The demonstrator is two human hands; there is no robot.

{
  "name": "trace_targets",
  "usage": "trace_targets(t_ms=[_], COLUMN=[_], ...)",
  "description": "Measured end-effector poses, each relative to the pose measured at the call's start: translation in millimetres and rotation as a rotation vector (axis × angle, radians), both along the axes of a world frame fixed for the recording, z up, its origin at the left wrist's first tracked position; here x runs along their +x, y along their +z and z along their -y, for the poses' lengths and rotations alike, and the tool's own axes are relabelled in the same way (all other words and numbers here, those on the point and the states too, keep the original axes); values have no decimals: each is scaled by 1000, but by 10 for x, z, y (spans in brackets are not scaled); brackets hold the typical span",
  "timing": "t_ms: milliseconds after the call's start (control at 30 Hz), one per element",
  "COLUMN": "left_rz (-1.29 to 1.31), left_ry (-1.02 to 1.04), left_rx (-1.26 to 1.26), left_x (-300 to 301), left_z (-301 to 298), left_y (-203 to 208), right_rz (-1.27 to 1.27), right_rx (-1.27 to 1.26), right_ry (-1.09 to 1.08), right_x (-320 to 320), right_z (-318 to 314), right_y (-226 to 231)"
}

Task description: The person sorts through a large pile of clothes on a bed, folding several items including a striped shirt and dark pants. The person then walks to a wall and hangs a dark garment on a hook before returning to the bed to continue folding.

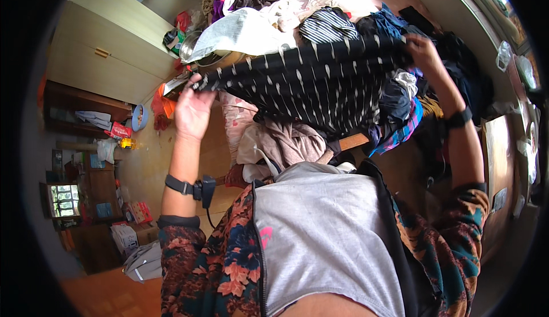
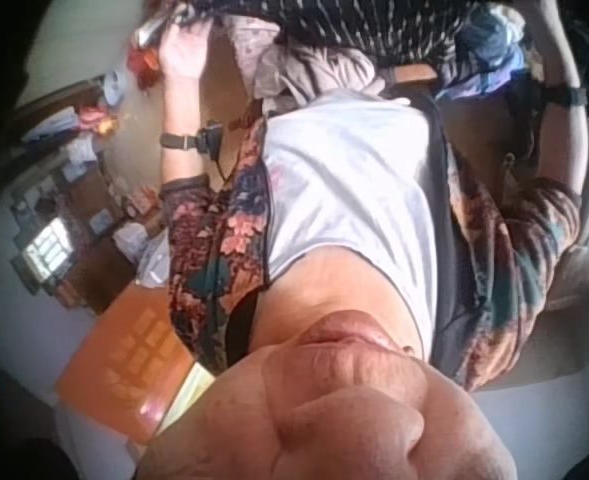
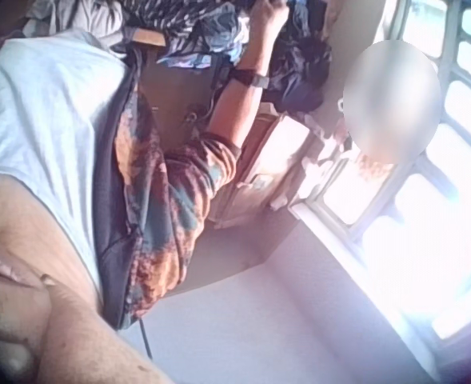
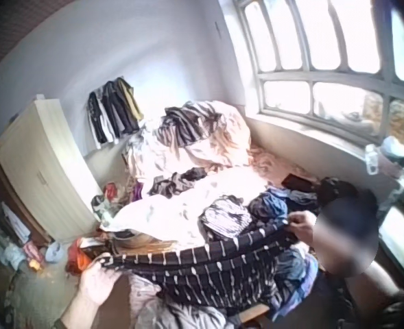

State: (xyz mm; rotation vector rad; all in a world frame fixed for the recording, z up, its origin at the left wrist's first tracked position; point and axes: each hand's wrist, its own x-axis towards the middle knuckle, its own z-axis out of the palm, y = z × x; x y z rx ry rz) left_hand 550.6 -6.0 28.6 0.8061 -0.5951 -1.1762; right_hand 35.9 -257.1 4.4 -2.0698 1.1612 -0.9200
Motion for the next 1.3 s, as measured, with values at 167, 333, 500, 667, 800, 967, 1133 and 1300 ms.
trace_targets(t_ms=[167,333,500,667,800,967,1133,1300], left_rz=[95,390,763,825,787,600,1480,1545], left_ry=[79,243,109,-259,-464,-634,-843,-932], left_rx=[-260,-194,156,521,572,618,745,878], left_x=[42,-190,-570,-752,-657,-532,-690,-991], left_z=[239,-6,-655,-1023,-1336,-1693,-1809,-1685], left_y=[683,977,205,-1079,-1857,-2543,-2552,-2331], right_rz=[366,401,68,-72,-282,-317,-381,-693], right_rx=[-49,-89,107,554,816,944,997,912], right_ry=[10,-57,-84,-259,-264,-316,-254,122], right_x=[24,-351,-785,-1117,-1294,-1452,-1499,-1377], right_z=[90,-694,-1587,-2216,-2582,-2877,-2974,-2477], right_y=[968,1315,538,-1106,-2015,-2539,-2858,-2805])
